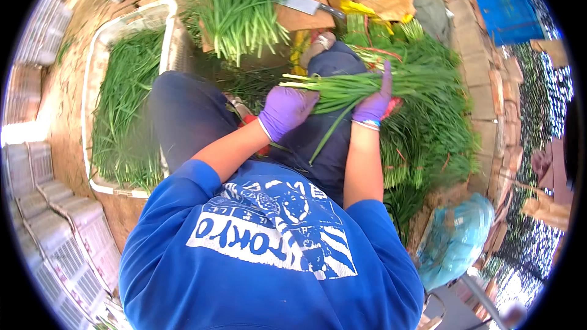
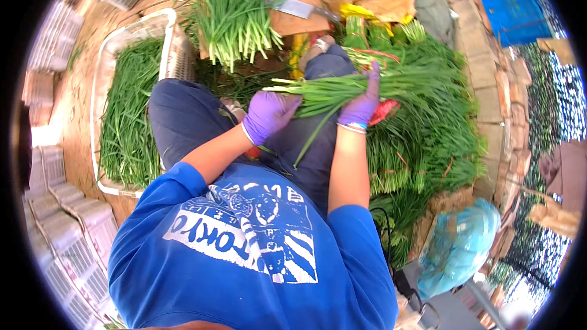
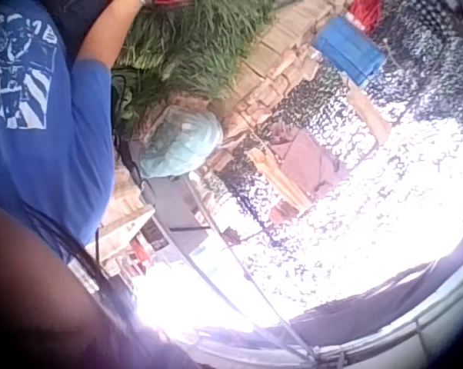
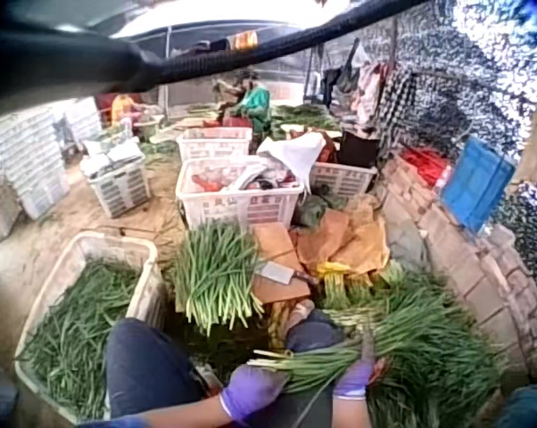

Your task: The person sorts through green chives, gathers them into a bundle, aligns the roots, and secures the bundle with a red tie.

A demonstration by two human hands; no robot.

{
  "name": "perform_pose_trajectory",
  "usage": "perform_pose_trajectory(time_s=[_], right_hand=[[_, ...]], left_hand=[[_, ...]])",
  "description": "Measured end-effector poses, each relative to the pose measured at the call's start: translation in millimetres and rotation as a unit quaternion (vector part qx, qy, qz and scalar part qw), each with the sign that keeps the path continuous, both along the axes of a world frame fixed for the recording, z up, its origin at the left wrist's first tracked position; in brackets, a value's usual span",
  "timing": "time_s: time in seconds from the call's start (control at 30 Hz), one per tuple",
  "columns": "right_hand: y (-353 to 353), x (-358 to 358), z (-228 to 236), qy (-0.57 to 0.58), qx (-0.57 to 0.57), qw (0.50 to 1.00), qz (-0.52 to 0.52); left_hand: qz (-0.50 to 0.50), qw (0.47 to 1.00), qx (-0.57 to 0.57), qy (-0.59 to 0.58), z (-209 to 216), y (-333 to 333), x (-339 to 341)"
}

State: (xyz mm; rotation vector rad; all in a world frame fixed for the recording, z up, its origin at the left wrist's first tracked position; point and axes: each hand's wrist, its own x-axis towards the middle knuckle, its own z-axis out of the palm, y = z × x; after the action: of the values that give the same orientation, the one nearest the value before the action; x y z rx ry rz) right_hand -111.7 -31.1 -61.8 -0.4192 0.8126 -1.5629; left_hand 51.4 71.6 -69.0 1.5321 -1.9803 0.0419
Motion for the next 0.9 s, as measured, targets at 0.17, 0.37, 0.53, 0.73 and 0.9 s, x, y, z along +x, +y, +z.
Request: perform_pose_trajectory(time_s=[0.17,0.37,0.53,0.73,0.9], right_hand=[[2.1,-9.8,-4.5,0.082,-0.027,0.996,0.024],[-6.2,-16.3,-5.6,0.038,0.038,0.999,0.001],[-0.9,-1.4,10.2,0.046,0.013,0.998,0.031],[-1.5,14.9,18.6,0.004,0.0,0.998,0.068],[-4.9,19.0,20.8,-0.03,0.003,0.997,0.068]], left_hand=[[-0.185,0.896,0.267,0.302,32.3,26.1,37.8],[-0.007,0.894,0.423,-0.145,45.6,35.6,139.4],[-0.09,0.709,0.534,0.453,72.6,-20.1,217.4],[0.331,0.698,0.296,0.562,-20.5,-136.2,302.4],[0.376,0.7,0.317,0.519,-58.1,-188.2,323.7]])
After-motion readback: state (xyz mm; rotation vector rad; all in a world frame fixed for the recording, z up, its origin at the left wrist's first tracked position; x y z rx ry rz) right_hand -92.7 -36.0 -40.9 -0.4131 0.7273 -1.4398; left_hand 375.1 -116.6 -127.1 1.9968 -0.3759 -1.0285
